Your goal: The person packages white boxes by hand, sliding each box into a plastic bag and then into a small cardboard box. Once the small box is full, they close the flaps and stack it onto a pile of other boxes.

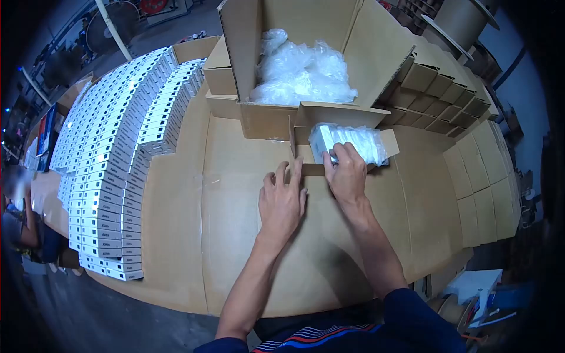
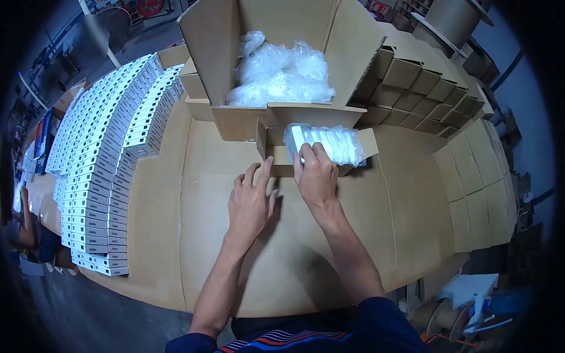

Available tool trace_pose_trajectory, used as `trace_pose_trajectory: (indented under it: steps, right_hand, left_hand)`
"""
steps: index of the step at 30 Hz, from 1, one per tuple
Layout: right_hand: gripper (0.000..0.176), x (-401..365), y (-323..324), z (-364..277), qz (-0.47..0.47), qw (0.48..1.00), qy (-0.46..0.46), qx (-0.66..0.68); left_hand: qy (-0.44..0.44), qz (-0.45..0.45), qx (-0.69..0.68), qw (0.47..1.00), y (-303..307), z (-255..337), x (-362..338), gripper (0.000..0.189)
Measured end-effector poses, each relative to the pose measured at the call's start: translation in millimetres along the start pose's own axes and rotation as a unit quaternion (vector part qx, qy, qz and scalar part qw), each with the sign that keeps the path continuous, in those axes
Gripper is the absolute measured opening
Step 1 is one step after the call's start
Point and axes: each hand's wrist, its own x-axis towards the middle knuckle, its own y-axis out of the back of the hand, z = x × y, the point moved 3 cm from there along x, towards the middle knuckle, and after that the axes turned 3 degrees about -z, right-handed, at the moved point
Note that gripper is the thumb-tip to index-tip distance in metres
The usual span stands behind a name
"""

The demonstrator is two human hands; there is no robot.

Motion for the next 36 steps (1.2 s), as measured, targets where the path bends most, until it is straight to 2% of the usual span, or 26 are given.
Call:
trace_pose_trajectory:
  steps: [6,9,11,13,15,17,20,23,28,31,32,35,36]
  right_hand:
    - [0.014,-5,-2,-10,-0.038,0.995,-0.082,-0.052]
    - [0.023,-11,5,-19,-0.076,0.989,-0.115,-0.061]
    - [0.034,-14,11,-38,-0.060,0.994,-0.047,-0.081]
    - [0.042,-7,18,-73,0.021,0.998,-0.031,0.054]
    - [0.039,-1,3,-104,-0.020,0.987,0.020,0.160]
    - [0.045,10,-34,-137,-0.092,0.962,0.104,0.235]
    - [0.056,37,-104,-178,-0.204,0.915,0.197,0.287]
    - [0.060,70,-165,-210,-0.240,0.891,0.264,0.279]
    - [0.069,103,-219,-241,-0.283,0.891,0.290,0.204]
    - [0.071,108,-226,-245,-0.302,0.888,0.291,0.192]
    - [0.071,108,-226,-246,-0.307,0.887,0.289,0.190]
    - [0.074,107,-226,-244,-0.322,0.879,0.288,0.202]
    - [0.075,108,-223,-244,-0.328,0.873,0.285,0.220]
  left_hand:
    - [-0.015,0.001,-0.063,0.998,12,-5,-6,0.079]
    - [-0.005,0.014,-0.086,0.996,31,-31,-21,0.078]
    - [0.026,0.067,-0.095,0.993,53,-61,-28,0.071]
    - [0.053,0.124,-0.088,0.987,76,-97,-30,0.068]
    - [0.104,0.206,-0.033,0.972,96,-136,-29,0.066]
    - [0.151,0.264,-0.021,0.952,115,-171,-21,0.066]
    - [0.091,0.297,0.017,0.950,125,-230,-3,0.068]
    - [0.101,0.259,0.096,0.956,124,-258,7,0.070]
    - [0.121,0.280,0.108,0.946,122,-267,4,0.058]
    - [0.094,0.299,0.127,0.941,126,-269,-2,0.064]
    - [0.096,0.314,0.127,0.936,126,-271,-2,0.051]
    - [0.110,0.299,0.116,0.941,124,-275,-5,0.040]
    - [0.100,0.324,0.117,0.933,127,-271,-6,0.033]
